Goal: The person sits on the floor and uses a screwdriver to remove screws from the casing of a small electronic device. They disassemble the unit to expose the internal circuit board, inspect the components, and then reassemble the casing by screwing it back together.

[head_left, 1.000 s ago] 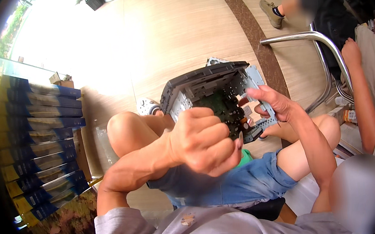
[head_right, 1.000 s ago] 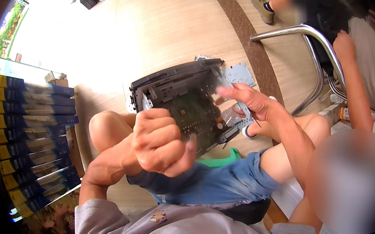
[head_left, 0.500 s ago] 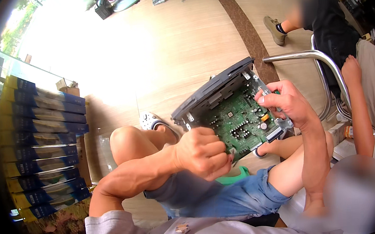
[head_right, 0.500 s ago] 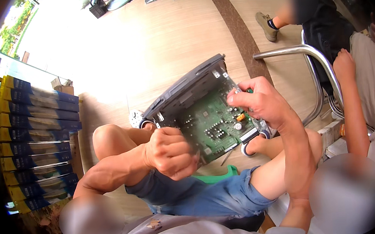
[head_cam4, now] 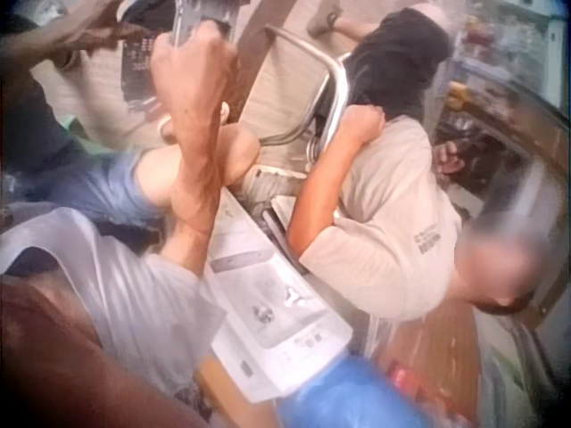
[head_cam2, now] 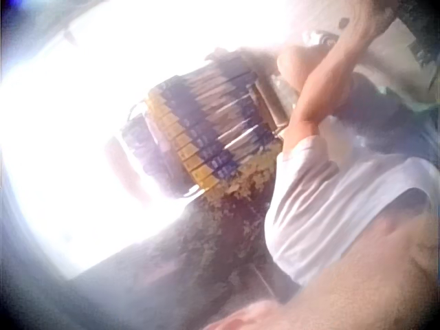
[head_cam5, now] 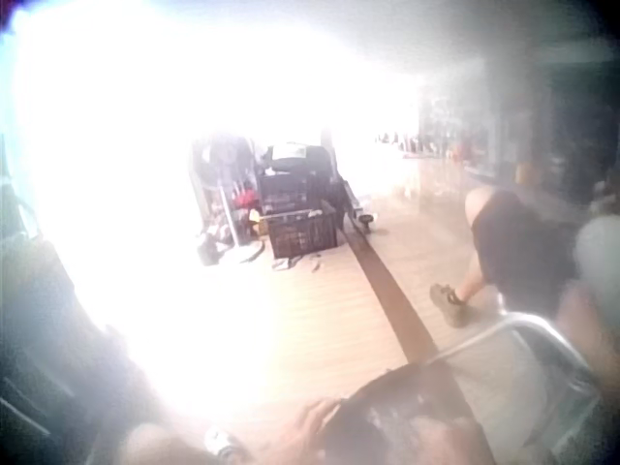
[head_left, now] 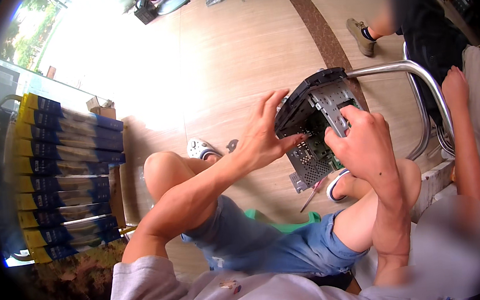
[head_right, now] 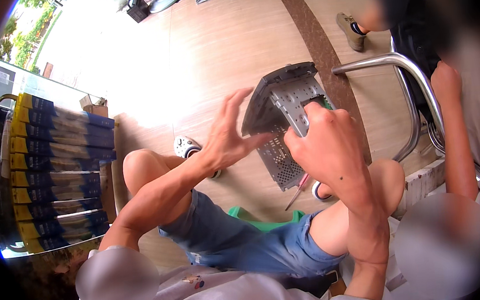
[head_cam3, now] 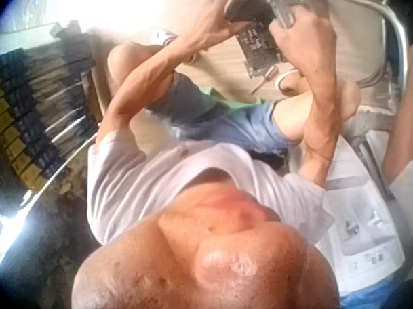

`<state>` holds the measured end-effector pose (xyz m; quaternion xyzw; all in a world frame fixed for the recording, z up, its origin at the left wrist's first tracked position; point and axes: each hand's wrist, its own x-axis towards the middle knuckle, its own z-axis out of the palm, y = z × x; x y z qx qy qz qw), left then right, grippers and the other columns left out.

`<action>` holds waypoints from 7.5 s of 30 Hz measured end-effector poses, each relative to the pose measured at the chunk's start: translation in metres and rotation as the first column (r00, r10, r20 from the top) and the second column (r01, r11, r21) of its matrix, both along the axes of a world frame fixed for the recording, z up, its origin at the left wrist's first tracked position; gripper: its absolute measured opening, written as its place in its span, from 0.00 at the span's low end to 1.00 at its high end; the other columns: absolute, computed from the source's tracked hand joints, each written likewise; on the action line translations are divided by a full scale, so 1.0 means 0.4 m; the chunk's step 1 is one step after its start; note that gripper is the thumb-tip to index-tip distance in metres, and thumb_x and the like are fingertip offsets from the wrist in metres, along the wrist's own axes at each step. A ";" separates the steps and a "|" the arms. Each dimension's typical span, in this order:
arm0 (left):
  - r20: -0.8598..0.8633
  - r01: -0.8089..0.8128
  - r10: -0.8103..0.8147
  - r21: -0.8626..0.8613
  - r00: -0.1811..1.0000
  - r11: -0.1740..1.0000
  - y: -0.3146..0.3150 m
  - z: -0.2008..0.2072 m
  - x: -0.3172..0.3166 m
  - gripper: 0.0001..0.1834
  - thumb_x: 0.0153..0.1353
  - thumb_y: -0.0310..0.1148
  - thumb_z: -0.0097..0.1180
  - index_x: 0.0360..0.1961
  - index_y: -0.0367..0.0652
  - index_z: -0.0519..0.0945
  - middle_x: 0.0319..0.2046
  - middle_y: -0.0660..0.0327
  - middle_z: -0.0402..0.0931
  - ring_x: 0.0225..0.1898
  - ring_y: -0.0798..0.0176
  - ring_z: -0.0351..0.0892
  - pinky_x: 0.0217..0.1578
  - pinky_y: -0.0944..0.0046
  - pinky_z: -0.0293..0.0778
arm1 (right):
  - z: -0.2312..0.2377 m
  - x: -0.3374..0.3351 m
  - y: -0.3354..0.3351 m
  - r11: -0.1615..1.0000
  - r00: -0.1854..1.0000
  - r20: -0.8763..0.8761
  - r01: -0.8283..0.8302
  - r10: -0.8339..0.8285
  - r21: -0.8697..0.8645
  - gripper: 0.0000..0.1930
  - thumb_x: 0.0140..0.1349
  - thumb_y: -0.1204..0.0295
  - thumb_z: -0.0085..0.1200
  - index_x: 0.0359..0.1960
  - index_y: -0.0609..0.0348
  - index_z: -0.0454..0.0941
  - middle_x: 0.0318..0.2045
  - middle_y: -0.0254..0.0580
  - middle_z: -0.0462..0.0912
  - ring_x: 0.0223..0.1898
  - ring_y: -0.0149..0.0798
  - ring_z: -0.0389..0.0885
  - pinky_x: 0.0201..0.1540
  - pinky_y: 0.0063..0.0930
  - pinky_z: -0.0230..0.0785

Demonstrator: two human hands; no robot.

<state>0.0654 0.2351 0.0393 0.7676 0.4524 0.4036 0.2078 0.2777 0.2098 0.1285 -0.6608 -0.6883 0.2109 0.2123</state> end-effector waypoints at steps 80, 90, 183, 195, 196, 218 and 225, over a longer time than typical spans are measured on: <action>0.381 -0.117 0.156 -0.125 0.911 0.985 0.011 0.044 -0.053 0.16 0.49 0.25 0.68 0.42 0.38 0.87 0.35 0.55 0.86 0.35 0.62 0.86 0.38 0.64 0.80 | 0.063 -0.136 -0.093 0.975 0.955 -0.284 -0.135 0.081 -0.177 0.19 0.56 0.62 0.64 0.41 0.67 0.82 0.15 0.43 0.80 0.18 0.40 0.82 0.27 0.37 0.73; 0.256 -0.120 0.150 -0.130 0.955 0.984 0.001 0.004 -0.064 0.19 0.47 0.25 0.66 0.44 0.38 0.87 0.35 0.52 0.82 0.35 0.55 0.85 0.38 0.60 0.80 | 0.006 -0.137 -0.101 0.970 0.968 -0.231 -0.144 0.097 -0.197 0.23 0.57 0.59 0.66 0.45 0.67 0.80 0.25 0.55 0.85 0.29 0.50 0.88 0.33 0.41 0.77; -0.016 -0.149 0.159 -0.449 0.987 0.881 -0.103 0.081 -0.112 0.58 0.38 0.46 0.68 0.70 0.30 0.60 0.51 0.32 0.72 0.54 0.32 0.75 0.59 0.48 0.72 | -0.055 0.095 -0.071 0.986 0.967 -0.203 -0.163 0.153 -0.032 0.17 0.56 0.67 0.72 0.43 0.65 0.84 0.33 0.45 0.86 0.28 0.31 0.81 0.33 0.26 0.72; -0.192 0.134 -0.209 -0.343 0.959 0.930 -0.193 0.036 -0.091 0.53 0.37 0.42 0.69 0.68 0.32 0.65 0.49 0.40 0.73 0.50 0.37 0.75 0.57 0.48 0.69 | -0.083 -0.032 -0.040 0.748 0.746 -0.351 -0.644 0.566 -0.161 0.69 0.29 0.51 0.83 0.76 0.57 0.55 0.67 0.59 0.69 0.67 0.50 0.72 0.57 0.35 0.71; -0.197 0.128 -0.208 -0.353 0.958 0.927 -0.195 0.035 -0.089 0.53 0.37 0.42 0.69 0.68 0.32 0.65 0.49 0.40 0.73 0.50 0.37 0.75 0.57 0.48 0.69 | -0.086 -0.034 -0.045 0.747 0.747 -0.401 -0.635 0.530 -0.196 0.67 0.30 0.56 0.84 0.76 0.56 0.55 0.68 0.59 0.68 0.65 0.48 0.73 0.49 0.32 0.75; -0.271 0.090 -0.214 -0.407 0.938 0.909 -0.150 0.065 -0.072 0.53 0.38 0.44 0.70 0.67 0.30 0.66 0.44 0.39 0.74 0.46 0.37 0.77 0.53 0.47 0.73 | -0.142 -0.005 0.025 0.728 0.678 -0.366 -0.686 0.638 -0.003 0.46 0.32 0.68 0.76 0.62 0.57 0.76 0.64 0.67 0.71 0.64 0.54 0.75 0.64 0.35 0.67; -0.273 0.009 -0.196 -0.562 0.942 0.827 -0.132 0.061 -0.076 0.52 0.39 0.46 0.68 0.65 0.25 0.66 0.44 0.34 0.75 0.47 0.34 0.78 0.51 0.49 0.75 | -0.109 -0.016 0.013 0.815 0.804 -0.462 -0.523 0.374 -0.250 0.46 0.37 0.66 0.80 0.64 0.56 0.75 0.63 0.58 0.75 0.67 0.47 0.71 0.65 0.35 0.64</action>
